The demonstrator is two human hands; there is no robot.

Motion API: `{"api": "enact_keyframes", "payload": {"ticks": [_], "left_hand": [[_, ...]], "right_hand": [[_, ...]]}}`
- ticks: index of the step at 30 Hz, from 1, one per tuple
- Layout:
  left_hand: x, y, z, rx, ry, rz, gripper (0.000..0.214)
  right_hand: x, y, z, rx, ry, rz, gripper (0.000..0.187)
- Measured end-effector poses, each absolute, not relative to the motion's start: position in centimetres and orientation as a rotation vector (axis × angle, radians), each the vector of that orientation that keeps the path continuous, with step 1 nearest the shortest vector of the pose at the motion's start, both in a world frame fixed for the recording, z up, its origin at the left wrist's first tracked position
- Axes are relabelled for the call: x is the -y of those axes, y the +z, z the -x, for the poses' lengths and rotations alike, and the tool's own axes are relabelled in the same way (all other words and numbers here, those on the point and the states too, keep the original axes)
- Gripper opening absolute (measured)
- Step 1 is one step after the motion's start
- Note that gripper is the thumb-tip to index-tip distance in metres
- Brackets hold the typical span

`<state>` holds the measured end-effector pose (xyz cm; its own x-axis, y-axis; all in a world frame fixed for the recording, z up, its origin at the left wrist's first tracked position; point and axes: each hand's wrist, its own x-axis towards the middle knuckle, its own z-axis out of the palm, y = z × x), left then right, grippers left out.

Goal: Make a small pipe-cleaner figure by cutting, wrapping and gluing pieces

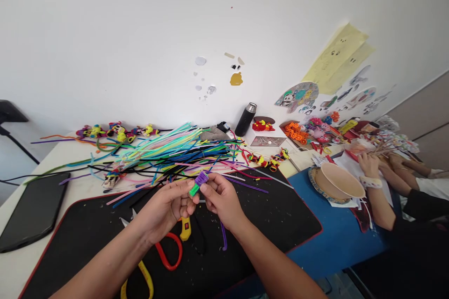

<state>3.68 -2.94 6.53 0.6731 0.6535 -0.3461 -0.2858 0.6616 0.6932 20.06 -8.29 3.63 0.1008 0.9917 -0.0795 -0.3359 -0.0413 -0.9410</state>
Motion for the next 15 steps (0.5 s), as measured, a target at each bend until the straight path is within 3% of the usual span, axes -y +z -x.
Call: {"api": "enact_keyframes", "payload": {"ticks": [8,15], "left_hand": [[2.66,6.05,-3.85,-0.641,0.508,-0.594,0.043],[2.55,5.96,-3.63,-0.704,0.5,-0.885,0.056]], "right_hand": [[8.35,3.99,-20.06,0.843,1.344,1.01,0.045],[8.32,3.81,-20.24,0.814,1.282,1.065,0.042]]}}
